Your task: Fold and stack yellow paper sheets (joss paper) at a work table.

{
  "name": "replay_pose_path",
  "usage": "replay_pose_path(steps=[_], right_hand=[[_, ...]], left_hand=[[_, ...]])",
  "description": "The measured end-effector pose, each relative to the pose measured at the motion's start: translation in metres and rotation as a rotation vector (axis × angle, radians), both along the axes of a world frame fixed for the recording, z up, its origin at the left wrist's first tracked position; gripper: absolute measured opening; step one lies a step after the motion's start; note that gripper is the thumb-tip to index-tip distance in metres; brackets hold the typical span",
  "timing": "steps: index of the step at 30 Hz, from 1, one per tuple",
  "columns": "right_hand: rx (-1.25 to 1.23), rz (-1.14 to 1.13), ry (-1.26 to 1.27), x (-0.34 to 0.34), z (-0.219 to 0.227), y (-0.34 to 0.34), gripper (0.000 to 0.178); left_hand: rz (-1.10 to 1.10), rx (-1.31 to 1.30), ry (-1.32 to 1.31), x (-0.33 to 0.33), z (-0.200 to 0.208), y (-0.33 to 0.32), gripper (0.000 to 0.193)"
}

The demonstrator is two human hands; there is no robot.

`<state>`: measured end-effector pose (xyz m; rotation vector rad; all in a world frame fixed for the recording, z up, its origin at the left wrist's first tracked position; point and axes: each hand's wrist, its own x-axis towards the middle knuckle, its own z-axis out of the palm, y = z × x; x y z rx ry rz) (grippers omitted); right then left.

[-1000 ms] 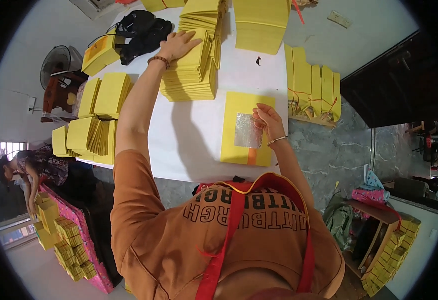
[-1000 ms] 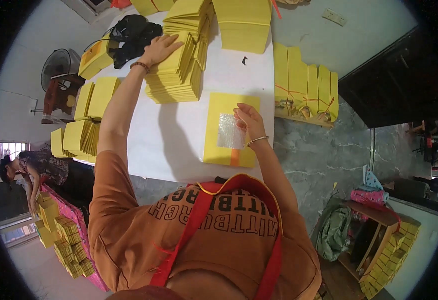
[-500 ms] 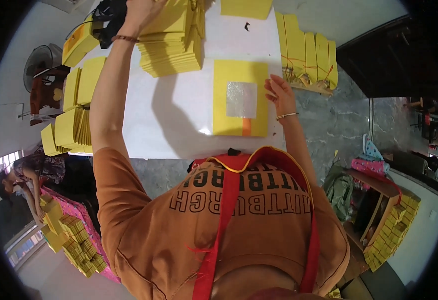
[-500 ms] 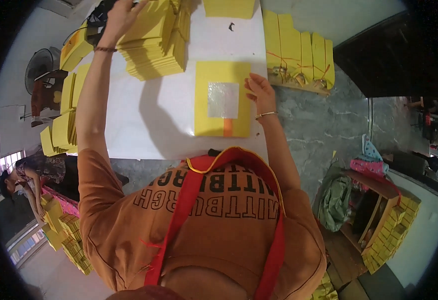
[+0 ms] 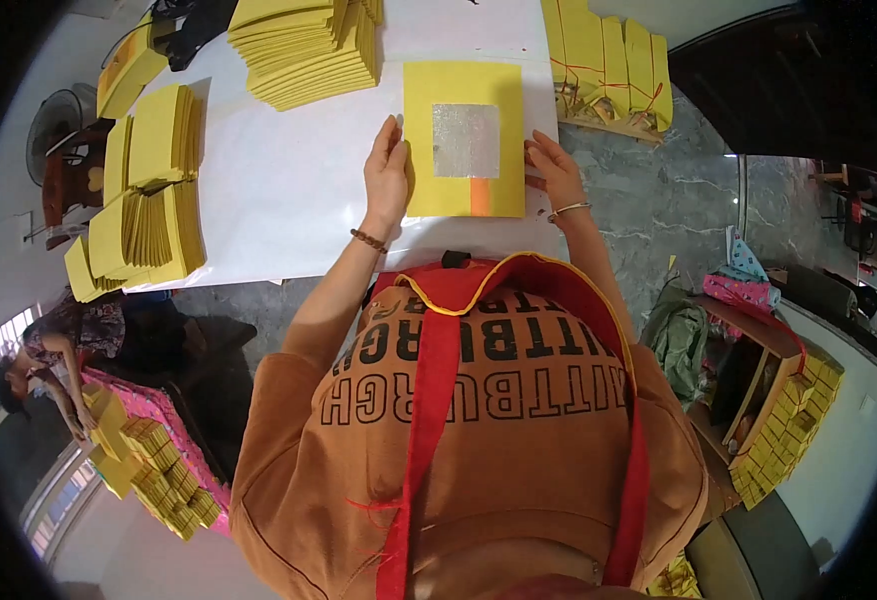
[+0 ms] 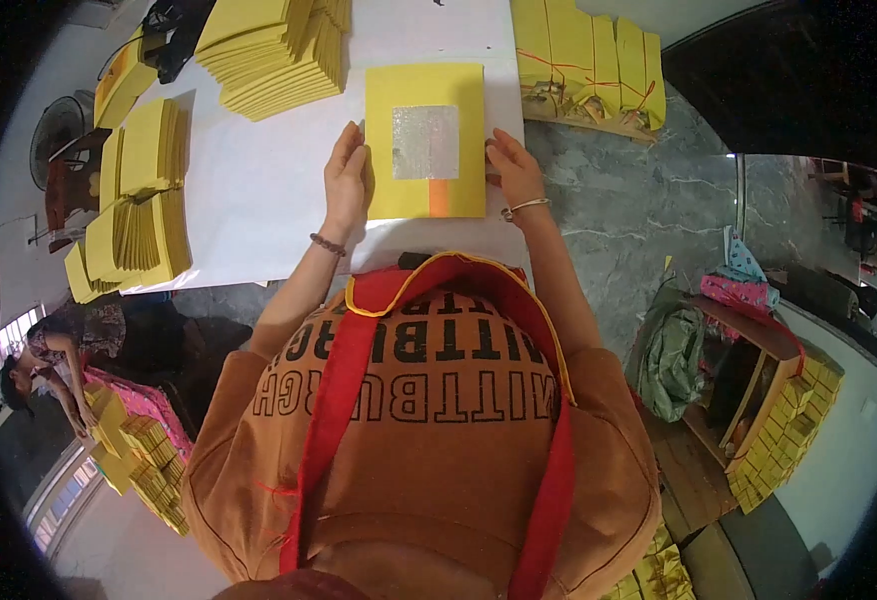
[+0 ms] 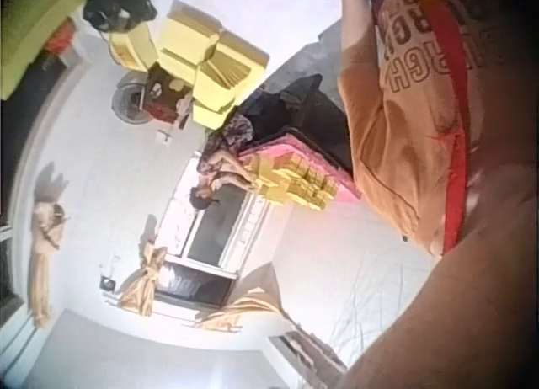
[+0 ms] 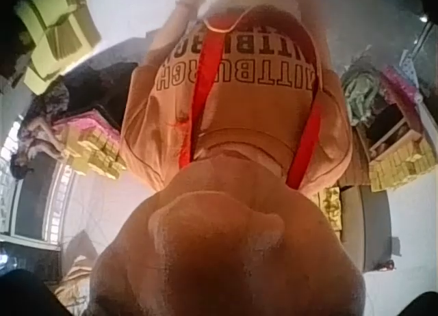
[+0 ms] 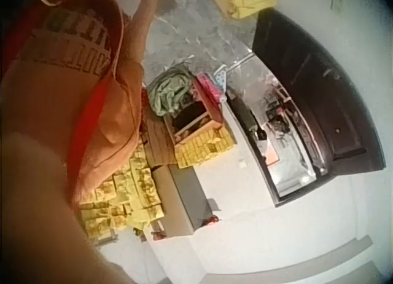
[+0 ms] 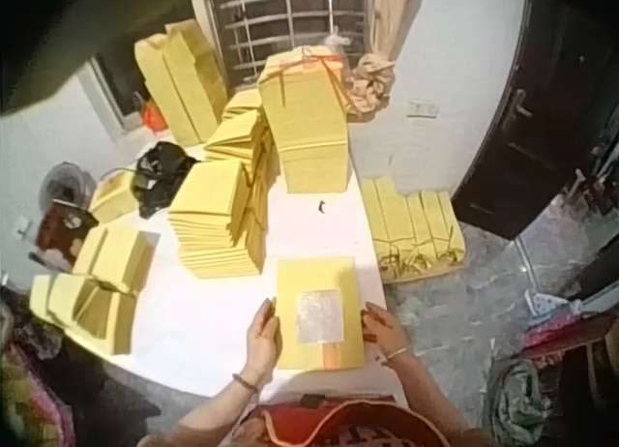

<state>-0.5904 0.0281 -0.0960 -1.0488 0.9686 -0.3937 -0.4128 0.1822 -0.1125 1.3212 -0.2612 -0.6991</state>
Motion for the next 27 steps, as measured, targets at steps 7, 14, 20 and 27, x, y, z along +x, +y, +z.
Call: replay_pose_path(steps=[7,14,20,27], right_hand=[[-0.041,0.029,0.047,0.000,0.005,0.000,0.040],[-0.014,0.040,0.004,0.000,-0.005,-0.010,0.037],[-0.127,0.065,-0.046,0.002,-0.005,-0.010,0.033],[-1.379,0.413,0.050,-0.016,-0.001,-0.009,0.015]], left_hand=[[0.041,-0.006,-0.002,-0.020,0.000,-0.009,0.042],[0.122,-0.065,0.026,-0.021,-0.004,-0.015,0.039],[0.139,0.003,-0.032,-0.012,-0.006,-0.010,0.032],[-0.485,0.168,-1.339,-0.016,0.037,0.019,0.026]])
